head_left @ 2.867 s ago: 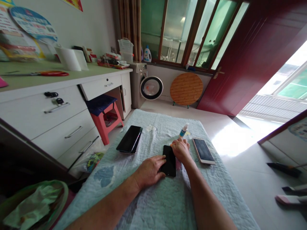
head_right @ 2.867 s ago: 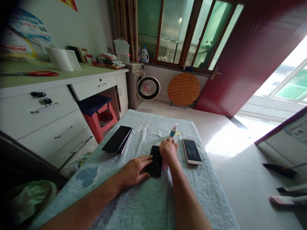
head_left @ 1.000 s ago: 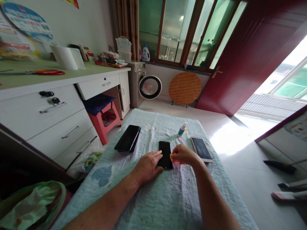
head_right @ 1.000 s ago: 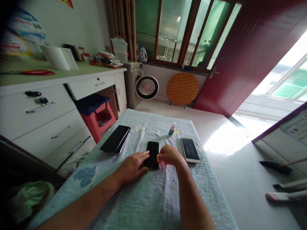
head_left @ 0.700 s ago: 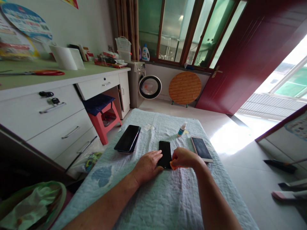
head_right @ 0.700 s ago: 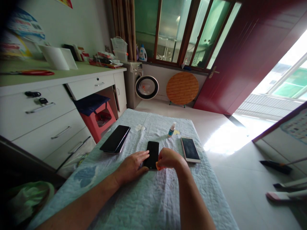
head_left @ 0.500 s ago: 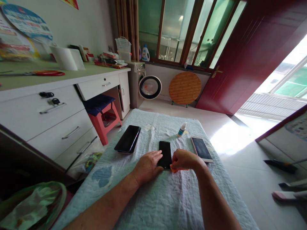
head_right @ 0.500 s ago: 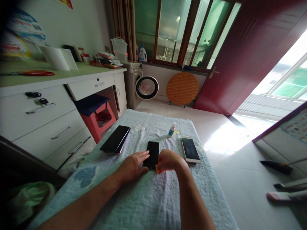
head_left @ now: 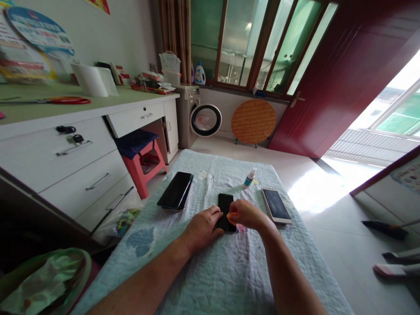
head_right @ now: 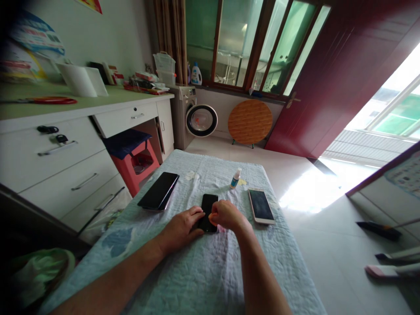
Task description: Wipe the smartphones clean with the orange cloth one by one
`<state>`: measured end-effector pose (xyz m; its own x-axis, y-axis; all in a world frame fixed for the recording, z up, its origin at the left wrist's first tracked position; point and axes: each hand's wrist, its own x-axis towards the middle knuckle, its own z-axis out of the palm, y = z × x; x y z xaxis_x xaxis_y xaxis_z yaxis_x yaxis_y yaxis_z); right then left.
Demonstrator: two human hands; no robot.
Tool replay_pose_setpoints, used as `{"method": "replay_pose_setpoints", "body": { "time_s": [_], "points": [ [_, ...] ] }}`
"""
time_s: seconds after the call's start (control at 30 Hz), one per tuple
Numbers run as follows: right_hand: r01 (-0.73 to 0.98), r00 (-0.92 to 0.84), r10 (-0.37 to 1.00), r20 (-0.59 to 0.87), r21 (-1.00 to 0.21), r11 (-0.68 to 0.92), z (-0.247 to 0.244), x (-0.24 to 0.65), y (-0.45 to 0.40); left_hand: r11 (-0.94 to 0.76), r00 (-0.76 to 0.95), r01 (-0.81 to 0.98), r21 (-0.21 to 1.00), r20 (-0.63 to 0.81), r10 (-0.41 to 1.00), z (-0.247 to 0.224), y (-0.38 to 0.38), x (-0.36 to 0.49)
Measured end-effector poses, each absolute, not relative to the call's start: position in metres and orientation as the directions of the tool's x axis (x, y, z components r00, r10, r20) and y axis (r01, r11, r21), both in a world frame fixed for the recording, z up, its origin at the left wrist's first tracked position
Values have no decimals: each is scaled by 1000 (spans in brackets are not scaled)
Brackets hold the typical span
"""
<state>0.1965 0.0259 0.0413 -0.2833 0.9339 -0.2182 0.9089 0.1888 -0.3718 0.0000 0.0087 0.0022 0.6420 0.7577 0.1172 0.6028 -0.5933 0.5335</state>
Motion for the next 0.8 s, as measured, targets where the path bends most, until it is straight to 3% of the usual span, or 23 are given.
{"method": "replay_pose_setpoints", "body": {
  "time_s": [0.17,0.27,0.4,0.67,0.8],
  "points": [
    [932,-83,991,110,-345,116,15,201,38,-600,643,610,518,119,756,-2,9,-1],
    [936,24,978,207,-349,50,2,199,44,-605,645,607,515,125,754,-3,9,-1],
    [938,27,968,251,-341,62,-4,194,47,-609,647,599,520,133,751,-4,9,-1],
    [910,-141,959,246,-350,224,-8,174,47,-589,638,596,545,124,760,0,8,0],
    [916,-127,968,218,-348,199,-9,168,46,-590,641,596,544,121,758,1,8,0]
  ]
}}
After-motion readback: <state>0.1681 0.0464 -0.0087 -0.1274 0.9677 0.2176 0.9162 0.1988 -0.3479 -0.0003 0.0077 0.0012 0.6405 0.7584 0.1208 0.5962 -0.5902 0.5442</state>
